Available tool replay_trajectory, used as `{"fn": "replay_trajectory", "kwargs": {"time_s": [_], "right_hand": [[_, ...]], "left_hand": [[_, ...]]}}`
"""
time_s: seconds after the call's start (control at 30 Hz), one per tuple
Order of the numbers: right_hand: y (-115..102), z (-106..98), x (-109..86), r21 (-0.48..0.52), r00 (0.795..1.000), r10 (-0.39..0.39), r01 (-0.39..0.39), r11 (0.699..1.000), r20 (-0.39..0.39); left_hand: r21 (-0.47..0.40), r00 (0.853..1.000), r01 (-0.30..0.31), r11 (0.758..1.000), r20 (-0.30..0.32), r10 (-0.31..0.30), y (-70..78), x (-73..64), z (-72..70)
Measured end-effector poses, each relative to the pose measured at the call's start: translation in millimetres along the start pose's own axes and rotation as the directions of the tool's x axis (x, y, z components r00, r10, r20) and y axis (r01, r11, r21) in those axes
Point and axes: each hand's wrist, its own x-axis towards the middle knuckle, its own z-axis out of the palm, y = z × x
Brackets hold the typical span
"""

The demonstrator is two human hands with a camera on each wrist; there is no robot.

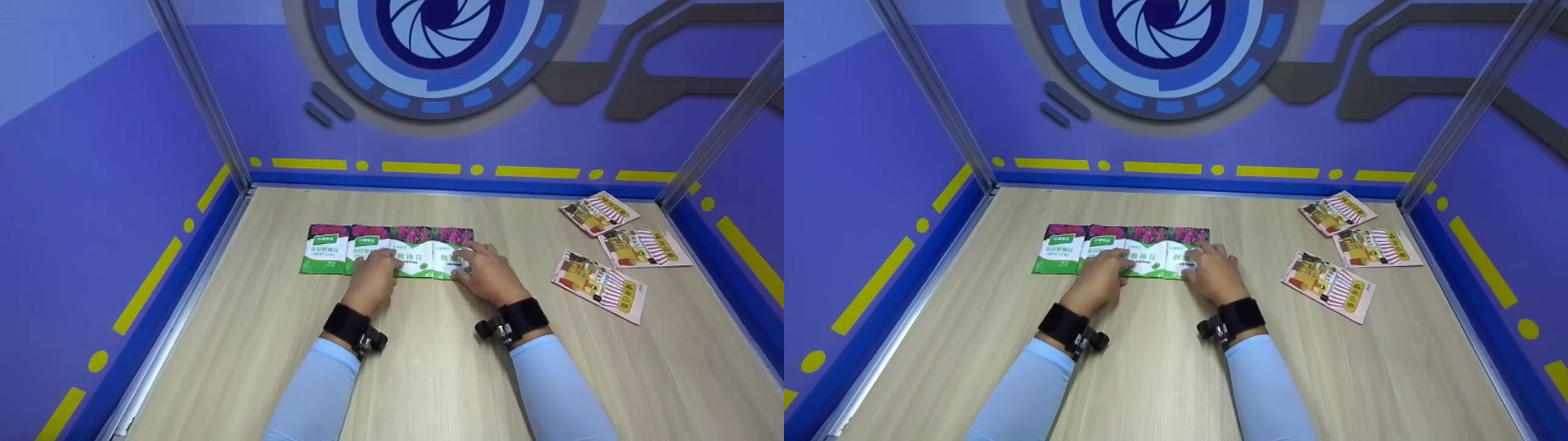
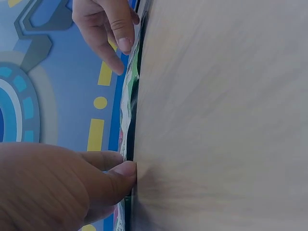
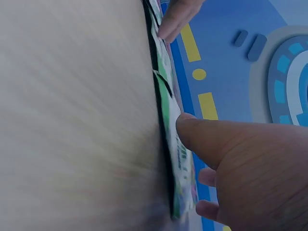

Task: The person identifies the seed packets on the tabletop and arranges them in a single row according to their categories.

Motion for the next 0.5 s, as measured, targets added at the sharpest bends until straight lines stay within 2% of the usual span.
{"fn": "replay_trajectory", "kwargs": {"time_s": [0.13,0.33,0.43,0.5], "right_hand": [[8.3,-12.0,-2.0,0.011,0.997,0.065,-0.065,0.998,-0.028],[29.4,-37.4,-10.2,0.072,0.987,0.149,-0.145,0.987,-0.064],[45.2,-54.0,-21.5,0.076,0.973,0.228,-0.224,0.972,-0.046],[57.2,-65.9,-31.1,0.072,0.954,0.298,-0.296,0.953,-0.019]], "left_hand": [[0.024,0.999,0.028,0.999,-0.025,-0.027,-1.5,1.3,-1.3],[0.034,0.999,0.042,0.999,-0.030,-0.041,-1.4,1.0,-2.9],[0.036,0.999,0.035,0.999,-0.025,-0.034,-0.1,1.1,-2.7],[0.034,0.999,0.026,0.999,-0.022,-0.025,0.9,1.2,-2.5]]}}
